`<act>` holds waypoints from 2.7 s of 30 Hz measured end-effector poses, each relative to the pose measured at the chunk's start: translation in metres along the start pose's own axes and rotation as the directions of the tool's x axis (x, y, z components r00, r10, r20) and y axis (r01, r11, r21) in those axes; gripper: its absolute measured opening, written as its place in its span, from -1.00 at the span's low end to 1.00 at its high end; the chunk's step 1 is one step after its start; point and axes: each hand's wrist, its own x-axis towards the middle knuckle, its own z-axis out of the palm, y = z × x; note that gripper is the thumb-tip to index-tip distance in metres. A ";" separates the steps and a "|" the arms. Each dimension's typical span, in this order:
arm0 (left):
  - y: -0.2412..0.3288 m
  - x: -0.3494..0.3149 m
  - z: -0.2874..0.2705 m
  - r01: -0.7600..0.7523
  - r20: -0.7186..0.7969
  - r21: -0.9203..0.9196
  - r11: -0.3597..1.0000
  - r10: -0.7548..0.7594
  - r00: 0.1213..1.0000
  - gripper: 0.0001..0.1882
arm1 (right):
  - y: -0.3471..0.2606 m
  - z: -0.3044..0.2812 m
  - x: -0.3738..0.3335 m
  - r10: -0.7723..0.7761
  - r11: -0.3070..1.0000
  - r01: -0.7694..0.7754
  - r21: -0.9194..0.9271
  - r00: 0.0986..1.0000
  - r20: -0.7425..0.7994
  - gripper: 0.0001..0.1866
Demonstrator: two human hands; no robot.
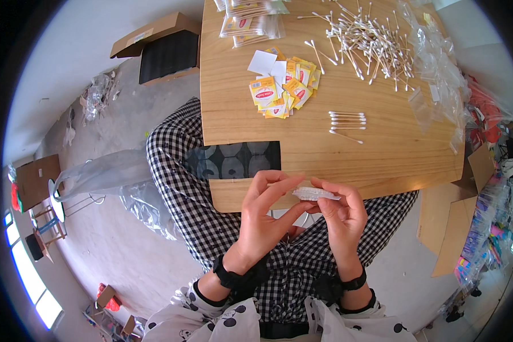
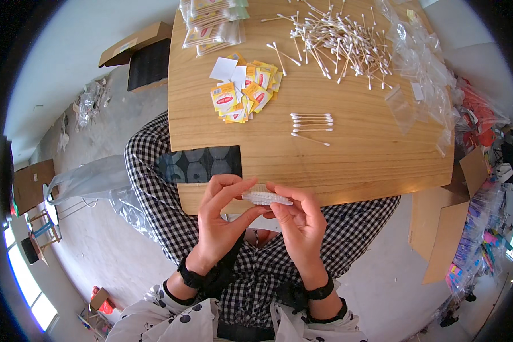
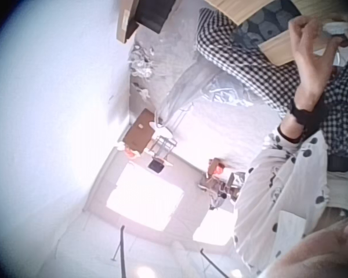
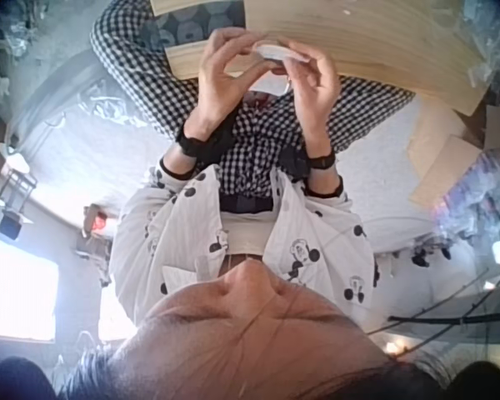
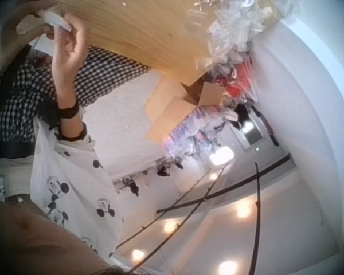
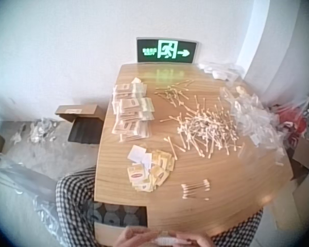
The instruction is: The recorder is seen sorting and counting cotton swabs into small plastic packets on a table.
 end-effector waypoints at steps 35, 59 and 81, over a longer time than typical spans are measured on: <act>0.001 0.012 0.003 -0.329 0.018 0.262 0.907 0.336 0.942 -0.77 | 0.002 -0.018 0.015 -0.037 0.998 0.035 0.047 0.998 0.055 -0.90; 0.006 0.006 0.002 0.074 0.102 -0.085 0.994 -0.065 0.993 -0.86 | -0.008 -0.010 0.012 0.037 0.999 -0.036 -0.019 0.996 0.084 -0.90; 0.013 0.042 -0.027 -0.200 0.069 -0.128 0.971 0.210 0.975 -0.79 | -0.081 -0.003 0.055 -0.225 0.541 0.426 -0.725 0.904 0.363 -0.95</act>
